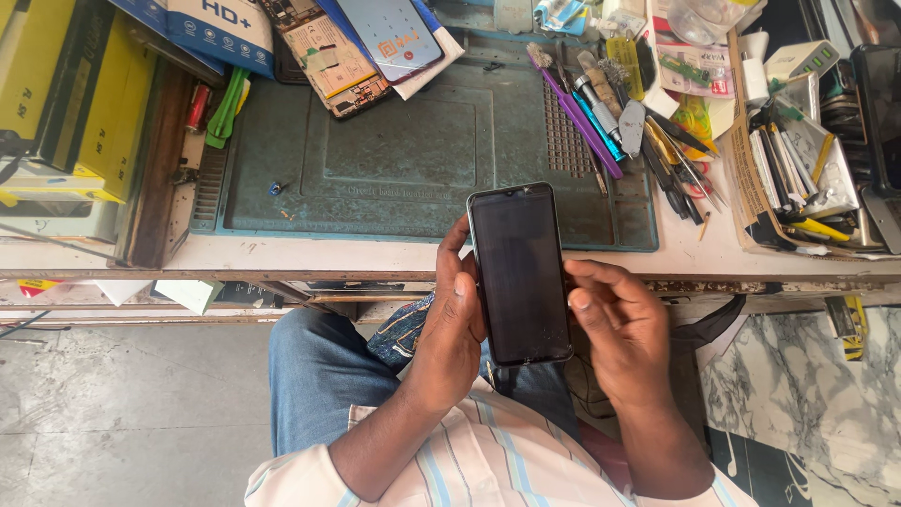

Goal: The person uses a SIM ejector tool to remove the SIM tray from a smartphone. They then place the tray on the workbench and continue handling the phone.

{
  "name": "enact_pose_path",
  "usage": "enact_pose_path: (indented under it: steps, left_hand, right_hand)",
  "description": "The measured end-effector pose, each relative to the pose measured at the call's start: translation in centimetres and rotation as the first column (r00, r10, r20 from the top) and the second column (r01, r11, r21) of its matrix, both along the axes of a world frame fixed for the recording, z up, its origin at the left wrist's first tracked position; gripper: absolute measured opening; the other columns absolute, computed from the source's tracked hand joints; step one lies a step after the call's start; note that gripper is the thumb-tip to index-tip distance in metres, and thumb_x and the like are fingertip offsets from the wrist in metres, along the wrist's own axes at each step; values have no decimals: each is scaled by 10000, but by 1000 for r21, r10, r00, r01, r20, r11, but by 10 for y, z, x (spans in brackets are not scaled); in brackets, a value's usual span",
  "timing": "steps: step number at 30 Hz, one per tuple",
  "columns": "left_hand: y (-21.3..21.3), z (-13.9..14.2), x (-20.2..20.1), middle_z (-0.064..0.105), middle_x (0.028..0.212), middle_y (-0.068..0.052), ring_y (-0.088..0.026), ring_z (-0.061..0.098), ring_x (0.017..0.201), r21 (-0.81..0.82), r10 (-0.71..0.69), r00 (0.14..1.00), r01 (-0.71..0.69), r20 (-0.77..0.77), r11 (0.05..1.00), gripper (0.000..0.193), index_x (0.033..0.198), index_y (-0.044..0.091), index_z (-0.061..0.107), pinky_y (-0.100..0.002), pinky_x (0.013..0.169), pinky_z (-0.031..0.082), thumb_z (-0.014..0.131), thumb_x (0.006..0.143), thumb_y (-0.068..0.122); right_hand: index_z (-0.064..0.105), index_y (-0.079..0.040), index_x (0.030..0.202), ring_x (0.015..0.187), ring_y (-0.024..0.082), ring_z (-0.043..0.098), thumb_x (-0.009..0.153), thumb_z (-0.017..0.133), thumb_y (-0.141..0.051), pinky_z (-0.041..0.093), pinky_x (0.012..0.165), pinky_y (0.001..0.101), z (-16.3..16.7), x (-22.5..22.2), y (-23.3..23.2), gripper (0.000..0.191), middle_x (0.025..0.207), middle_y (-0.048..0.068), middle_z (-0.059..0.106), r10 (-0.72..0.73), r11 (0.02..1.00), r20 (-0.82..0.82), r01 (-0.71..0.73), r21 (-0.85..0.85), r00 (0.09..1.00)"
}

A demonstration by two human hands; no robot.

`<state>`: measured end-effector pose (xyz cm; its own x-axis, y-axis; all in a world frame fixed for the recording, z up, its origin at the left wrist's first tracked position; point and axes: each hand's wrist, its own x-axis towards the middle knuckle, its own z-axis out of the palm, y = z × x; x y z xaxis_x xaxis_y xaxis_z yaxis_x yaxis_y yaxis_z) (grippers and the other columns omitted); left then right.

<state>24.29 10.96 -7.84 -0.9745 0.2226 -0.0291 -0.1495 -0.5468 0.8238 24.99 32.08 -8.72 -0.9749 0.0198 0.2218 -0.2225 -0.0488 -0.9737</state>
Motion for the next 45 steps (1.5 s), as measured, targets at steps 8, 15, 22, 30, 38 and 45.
enact_pose_path:
  steps: [8, 15, 22, 30, 38, 45]
  left_hand:
    - [-1, 14, -3, 353, 1624, -176, -250, 395, 1502, 171, -2, 996, 17, -87, 985, 905, 1666, 126, 4, -414, 1214, 350, 323, 1022, 676]
    - [-2, 11, -7, 357, 1620, -187, -283, 406, 1488, 183, 2, 996, 15, -93, 983, 898, 1673, 148, -4, -450, 1197, 364, 307, 1019, 679]
    - [-3, 11, -7, 423, 1517, -199, -274, 474, 1384, 156, -19, 998, 28, -64, 987, 872, 1681, 164, -11, -462, 1138, 424, 235, 1018, 675]
    - [-4, 15, -7, 422, 1538, -210, -283, 469, 1412, 170, -1, 995, 18, -96, 985, 908, 1680, 119, 7, -451, 1146, 418, 252, 1020, 692]
    - [2, 18, -5, 379, 1563, -166, -292, 442, 1452, 263, 16, 999, -1, -52, 965, 941, 1633, 74, 133, -450, 1192, 372, 604, 961, 533]
    - [6, 13, 1, 435, 1577, -151, -245, 416, 1504, 65, 27, 978, -14, -207, 998, 1059, 1682, 77, 137, -376, 1263, 318, 795, 909, 379]
  right_hand:
    - [413, 142, 1532, 1260, 440, 641, 1084, 440, -473, 597, 941, 445, 56, -3, 26, 762, 1479, 375, 544, 548, 789, 280, -376, -487, 788]
    - [377, 154, 1529, 1276, 451, 626, 1050, 429, -519, 593, 925, 439, 57, -4, 29, 828, 1493, 382, 525, 471, 865, 375, -334, -375, 798]
    - [472, 155, 1475, 1170, 463, 708, 1008, 553, -447, 636, 878, 480, 50, 14, 62, 766, 1422, 384, 606, 550, 835, 460, -463, -297, 697]
    - [579, 113, 1394, 995, 343, 763, 1050, 598, -306, 647, 813, 427, 39, 16, 68, 542, 1276, 323, 693, 299, 954, 319, -274, -121, 900]
    - [592, 77, 1380, 975, 195, 742, 987, 698, -92, 627, 855, 331, 26, 28, 27, 440, 1118, 154, 725, 320, 945, 200, -326, 1, 926]
    - [637, 10, 1363, 978, 171, 728, 899, 830, -109, 603, 841, 301, 45, 38, -18, 517, 1124, 125, 730, 320, 922, 68, -327, 206, 945]
